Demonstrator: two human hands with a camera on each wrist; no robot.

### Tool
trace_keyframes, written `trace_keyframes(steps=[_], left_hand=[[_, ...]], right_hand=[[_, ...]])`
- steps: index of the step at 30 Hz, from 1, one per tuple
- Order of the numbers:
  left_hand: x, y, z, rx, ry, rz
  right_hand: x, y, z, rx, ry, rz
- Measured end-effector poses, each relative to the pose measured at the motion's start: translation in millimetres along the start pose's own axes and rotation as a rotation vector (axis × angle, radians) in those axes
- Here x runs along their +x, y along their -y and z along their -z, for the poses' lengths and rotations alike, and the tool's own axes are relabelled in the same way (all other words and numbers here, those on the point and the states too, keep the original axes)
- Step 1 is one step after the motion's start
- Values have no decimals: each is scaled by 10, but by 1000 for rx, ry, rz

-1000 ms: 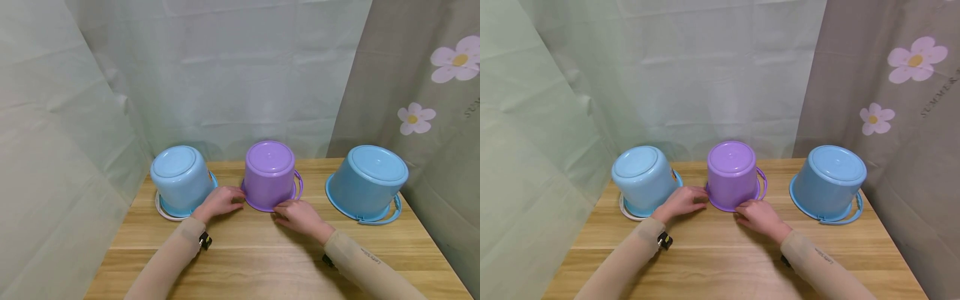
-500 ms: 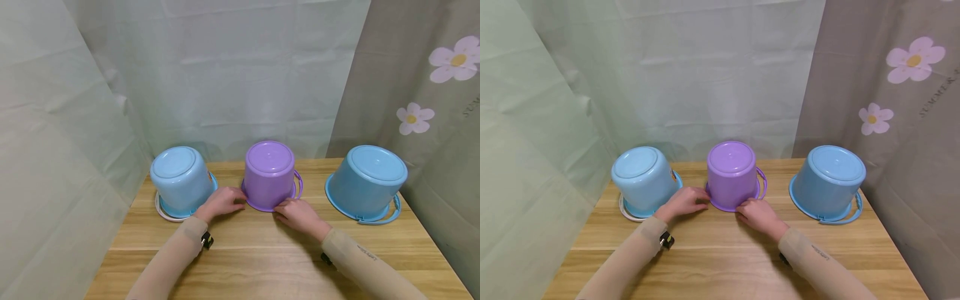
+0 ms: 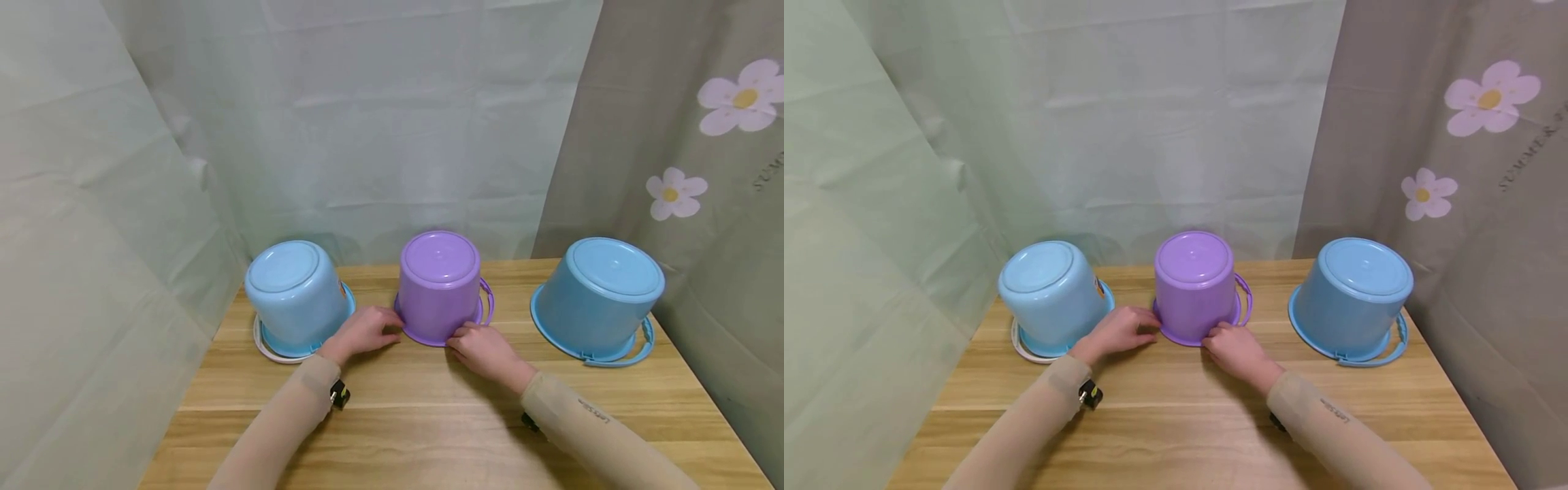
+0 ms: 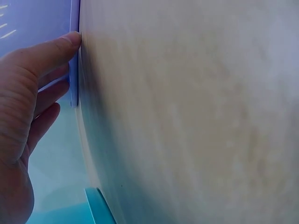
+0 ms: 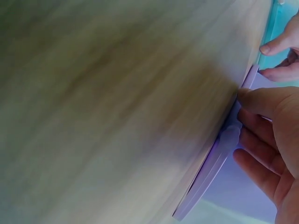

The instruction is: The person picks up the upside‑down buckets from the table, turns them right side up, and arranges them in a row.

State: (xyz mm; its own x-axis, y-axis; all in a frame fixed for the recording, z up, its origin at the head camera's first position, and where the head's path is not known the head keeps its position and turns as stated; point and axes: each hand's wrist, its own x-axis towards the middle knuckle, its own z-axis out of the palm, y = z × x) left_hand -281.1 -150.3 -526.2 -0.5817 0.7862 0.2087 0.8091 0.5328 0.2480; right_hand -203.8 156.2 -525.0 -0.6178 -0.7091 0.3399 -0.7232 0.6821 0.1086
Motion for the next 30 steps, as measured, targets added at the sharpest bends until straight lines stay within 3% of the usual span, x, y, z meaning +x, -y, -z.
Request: trace_keyframes(steps=[8,18,30], left_hand=[[15,-9,-21,15,20,33],[29,-2,-39,19,20,5],[41,-48,-29,25,14,22]], right_hand=[[12,10,-57,-33,-30,-10],[27,39,-46,-45,-29,-33],[32,53,-36,-5,-71,-89]])
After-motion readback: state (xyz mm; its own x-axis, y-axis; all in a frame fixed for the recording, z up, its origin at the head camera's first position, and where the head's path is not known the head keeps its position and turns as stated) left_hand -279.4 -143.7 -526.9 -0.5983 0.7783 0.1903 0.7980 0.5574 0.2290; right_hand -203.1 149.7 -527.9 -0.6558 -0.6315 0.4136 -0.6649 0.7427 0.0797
